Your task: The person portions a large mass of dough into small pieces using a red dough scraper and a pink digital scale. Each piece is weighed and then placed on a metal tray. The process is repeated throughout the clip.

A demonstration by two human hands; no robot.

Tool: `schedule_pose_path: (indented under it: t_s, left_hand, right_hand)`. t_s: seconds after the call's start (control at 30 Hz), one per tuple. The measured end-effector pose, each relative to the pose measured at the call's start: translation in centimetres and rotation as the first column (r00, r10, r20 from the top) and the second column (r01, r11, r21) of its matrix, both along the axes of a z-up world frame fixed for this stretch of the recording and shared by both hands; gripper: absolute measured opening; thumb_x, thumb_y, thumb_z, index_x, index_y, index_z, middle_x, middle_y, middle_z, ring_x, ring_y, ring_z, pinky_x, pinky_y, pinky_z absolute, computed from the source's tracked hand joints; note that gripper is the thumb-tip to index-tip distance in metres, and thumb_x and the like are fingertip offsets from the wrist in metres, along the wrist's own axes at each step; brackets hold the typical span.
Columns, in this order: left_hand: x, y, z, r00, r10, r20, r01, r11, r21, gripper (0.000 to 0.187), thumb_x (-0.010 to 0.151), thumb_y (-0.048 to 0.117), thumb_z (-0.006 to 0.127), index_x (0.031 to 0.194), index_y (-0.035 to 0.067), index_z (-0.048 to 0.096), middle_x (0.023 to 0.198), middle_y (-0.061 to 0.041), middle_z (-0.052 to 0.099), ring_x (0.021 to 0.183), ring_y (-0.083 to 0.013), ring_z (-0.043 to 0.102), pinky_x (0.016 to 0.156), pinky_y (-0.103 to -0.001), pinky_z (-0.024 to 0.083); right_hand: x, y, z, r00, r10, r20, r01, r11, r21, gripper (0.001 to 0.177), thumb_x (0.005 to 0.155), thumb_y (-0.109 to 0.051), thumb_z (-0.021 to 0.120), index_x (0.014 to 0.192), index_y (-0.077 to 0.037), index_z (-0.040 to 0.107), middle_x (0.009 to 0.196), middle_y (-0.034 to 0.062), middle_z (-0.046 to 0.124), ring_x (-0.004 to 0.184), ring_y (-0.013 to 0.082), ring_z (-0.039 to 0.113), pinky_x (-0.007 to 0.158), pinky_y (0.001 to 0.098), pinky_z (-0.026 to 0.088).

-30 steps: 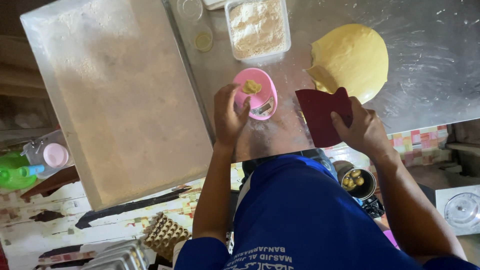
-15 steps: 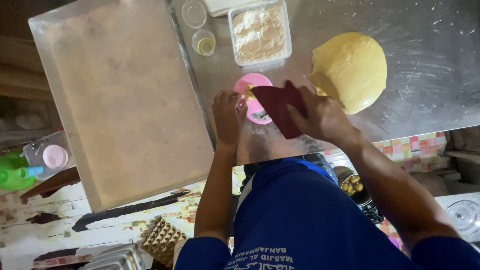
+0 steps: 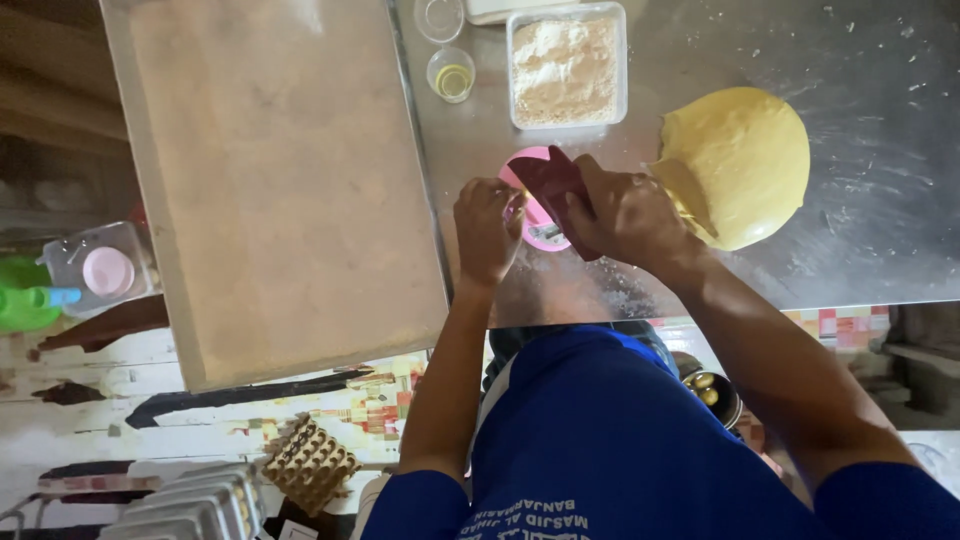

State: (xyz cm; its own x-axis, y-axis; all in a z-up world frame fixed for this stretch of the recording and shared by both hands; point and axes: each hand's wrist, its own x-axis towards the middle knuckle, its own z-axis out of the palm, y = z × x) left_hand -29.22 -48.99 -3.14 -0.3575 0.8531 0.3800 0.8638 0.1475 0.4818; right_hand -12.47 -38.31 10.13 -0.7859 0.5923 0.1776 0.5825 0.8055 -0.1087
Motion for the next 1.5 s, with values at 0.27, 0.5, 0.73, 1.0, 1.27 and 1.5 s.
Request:
schedule_pose_path:
  t_s: [0.27,0.5,0.73,1.0,1.27,1.5]
  left_hand:
    - [-0.5,0.5,-3.1,0.996,-0.073,0.055,0.066,0.990,0.127,0.009,0.083,0.012,0.068,0.091,0.015,0.069,0.095,-0.004,0.064,0.103,-0.0273,0.064,0.092,-0.041,0.052]
    - [2.6,-2.3,4.9,0.850,0.039,0.525,-0.180,0.959,0.220,0.033,0.095,0.008,0.073,0.123,0.000,0.059,0.112,-0.014,0.066,0.108,-0.0324,0.070,0.101,-0.043,0.057]
    - [9.1,-2.1,5.5,0.776,-0.470,0.421,0.340,0.874,0.347,0.020,0.099,-0.002,0.053,0.115,-0.001,0.065,0.113,-0.018,0.064,0.109,-0.0352,0.061,0.105,-0.049,0.049]
    - [13.4,-0.3,1.6,0.903,-0.419,-0.101,0.425,0.904,0.052,0.007,0.089,0.019,0.074,0.093,0.016,0.069,0.097,0.000,0.069,0.098,-0.0225,0.064,0.089,-0.039,0.045]
    - [13.4,-1.7,-2.6,0.933,-0.344,-0.105,0.356,0.925,0.131,0.045,0.088,0.038,0.072,0.124,0.012,0.067,0.110,-0.009,0.067,0.104,-0.0289,0.066,0.089,-0.043,0.050]
    - [5.6,-0.4,4.1,0.995,-0.089,0.054,0.067,0.943,0.325,0.053,0.100,0.029,0.067,0.138,-0.005,0.057,0.129,-0.027,0.061,0.121,-0.0447,0.060,0.107,-0.051,0.045]
  right_hand:
    - [-1.9,-0.2,-3.6,0.996,-0.011,-0.090,0.012,1.000,0.009,0.022,0.095,-0.041,0.059,0.094,-0.020,0.054,0.056,0.0052,0.063,0.054,0.0320,0.071,0.053,0.0445,0.056]
    - [5.2,-1.5,3.0,0.964,-0.222,-0.147,0.168,0.935,-0.312,0.061,0.093,-0.035,0.071,0.142,-0.001,0.056,0.079,0.0261,0.073,0.077,0.0469,0.073,0.067,0.0609,0.055]
    - [17.8,-3.9,-0.4,0.846,-0.533,-0.001,0.431,0.686,-0.586,0.039,0.103,-0.024,0.063,0.125,0.008,0.056,0.092,0.0213,0.072,0.072,0.0349,0.072,0.057,0.0448,0.060]
    - [18.9,-6.0,-0.2,0.812,-0.583,0.017,0.500,0.681,-0.534,0.033,0.101,-0.028,0.064,0.116,0.001,0.059,0.087,0.0172,0.072,0.068,0.0344,0.069,0.056,0.0458,0.054]
    - [17.2,-6.2,-0.8,0.836,-0.547,-0.033,0.490,0.774,-0.402,0.034,0.092,-0.037,0.078,0.103,-0.008,0.063,0.072,0.0194,0.071,0.076,0.0434,0.073,0.066,0.0546,0.058]
    - [17.4,-4.1,0.2,0.878,-0.479,-0.016,0.427,0.796,-0.430,0.032,0.094,-0.032,0.075,0.107,-0.005,0.065,0.074,0.0207,0.072,0.073,0.0422,0.074,0.063,0.0523,0.059]
